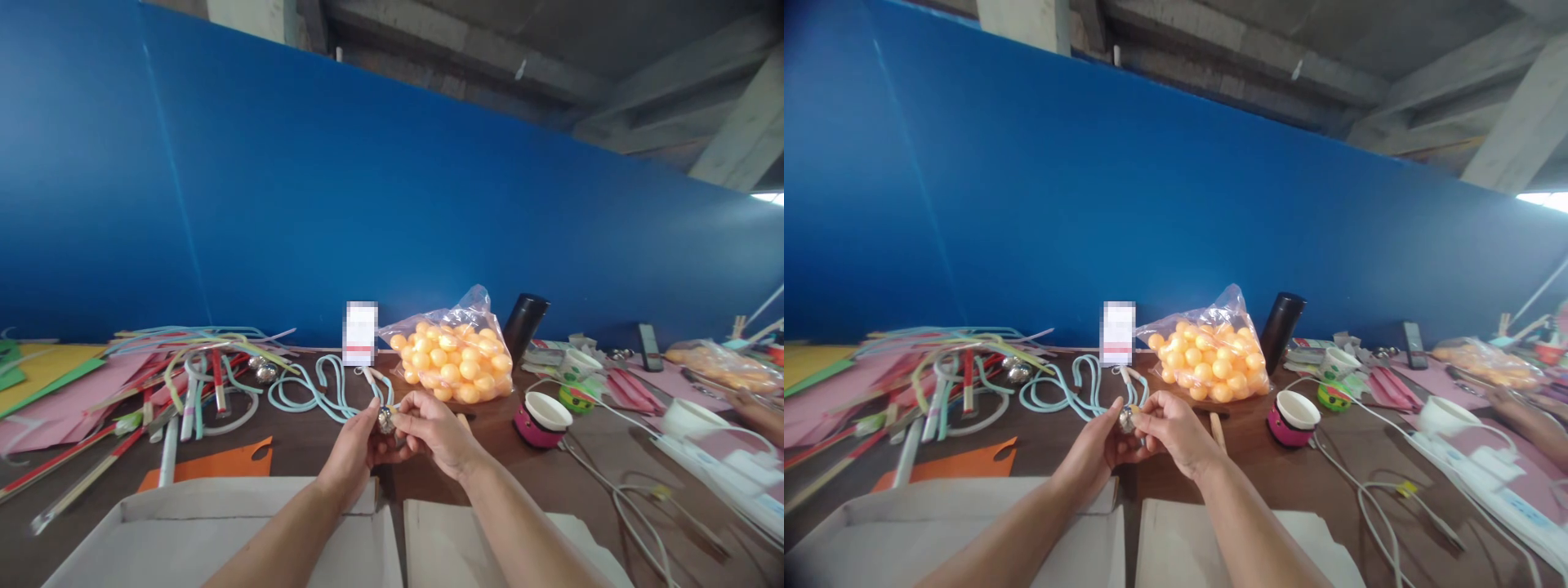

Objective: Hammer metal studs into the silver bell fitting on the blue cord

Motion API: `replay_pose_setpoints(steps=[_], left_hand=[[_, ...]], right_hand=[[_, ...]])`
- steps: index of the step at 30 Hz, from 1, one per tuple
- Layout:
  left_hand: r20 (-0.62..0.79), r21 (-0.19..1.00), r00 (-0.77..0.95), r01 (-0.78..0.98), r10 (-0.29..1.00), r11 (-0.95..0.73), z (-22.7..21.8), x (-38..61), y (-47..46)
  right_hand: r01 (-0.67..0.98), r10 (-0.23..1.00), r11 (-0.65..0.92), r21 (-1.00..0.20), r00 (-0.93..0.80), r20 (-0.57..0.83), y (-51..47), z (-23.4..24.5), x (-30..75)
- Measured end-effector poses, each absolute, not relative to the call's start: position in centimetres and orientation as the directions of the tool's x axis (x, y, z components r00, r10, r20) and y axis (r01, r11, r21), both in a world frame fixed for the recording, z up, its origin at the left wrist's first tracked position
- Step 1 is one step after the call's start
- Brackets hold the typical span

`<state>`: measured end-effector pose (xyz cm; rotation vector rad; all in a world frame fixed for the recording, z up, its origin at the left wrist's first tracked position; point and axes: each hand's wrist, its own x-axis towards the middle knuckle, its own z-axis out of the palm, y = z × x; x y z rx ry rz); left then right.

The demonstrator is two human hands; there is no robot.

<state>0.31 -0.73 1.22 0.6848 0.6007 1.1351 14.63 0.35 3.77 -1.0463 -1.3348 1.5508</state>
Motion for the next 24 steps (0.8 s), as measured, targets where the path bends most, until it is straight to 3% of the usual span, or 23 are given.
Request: replay_pose_setpoints(steps=[6, 10, 12, 14, 16, 18, 20, 24], left_hand=[[-0.083, 0.708, 0.358, -0.636, 0.93, 0.308, 1.6, 0.0, -0.7], [-0.119, 0.648, 0.369, -0.675, 0.922, 0.353, 1.4, -0.2, -0.4], [-0.114, 0.632, 0.373, -0.687, 0.921, 0.357, 1.3, -0.2, -0.3], [-0.114, 0.634, 0.36, -0.691, 0.926, 0.347, 1.2, -0.2, -0.2], [-0.118, 0.637, 0.347, -0.692, 0.931, 0.339, 1.1, -0.1, -0.1], [-0.123, 0.636, 0.343, -0.693, 0.931, 0.339, 1.0, -0.1, -0.1], [-0.137, 0.641, 0.332, -0.688, 0.933, 0.339, 0.9, -0.1, -0.1], [-0.13, 0.651, 0.323, -0.686, 0.938, 0.326, 0.8, -0.4, -0.1]], right_hand=[[-0.003, 0.939, -0.054, -0.999, -0.34, -0.05, 0.1, 5.6, 15.2], [0.353, 0.983, 0.089, -0.931, -0.184, 0.024, -0.5, 7.8, 18.4], [0.599, 0.996, 0.061, -0.798, -0.087, 0.011, -1.2, 8.0, 20.6], [0.853, 1.0, 0.01, -0.521, 0.001, 0.021, -2.1, 7.3, 22.6], [0.959, 0.998, -0.048, -0.279, 0.057, 0.027, -3.2, 6.0, 23.7], [0.979, 0.996, -0.093, -0.182, 0.089, -0.03, -4.3, 4.5, 24.0], [0.969, 0.992, -0.128, -0.212, 0.127, -0.017, -5.0, 3.3, 23.9], [0.898, 0.986, -0.158, -0.41, 0.165, -0.02, -5.4, 2.0, 23.7]])
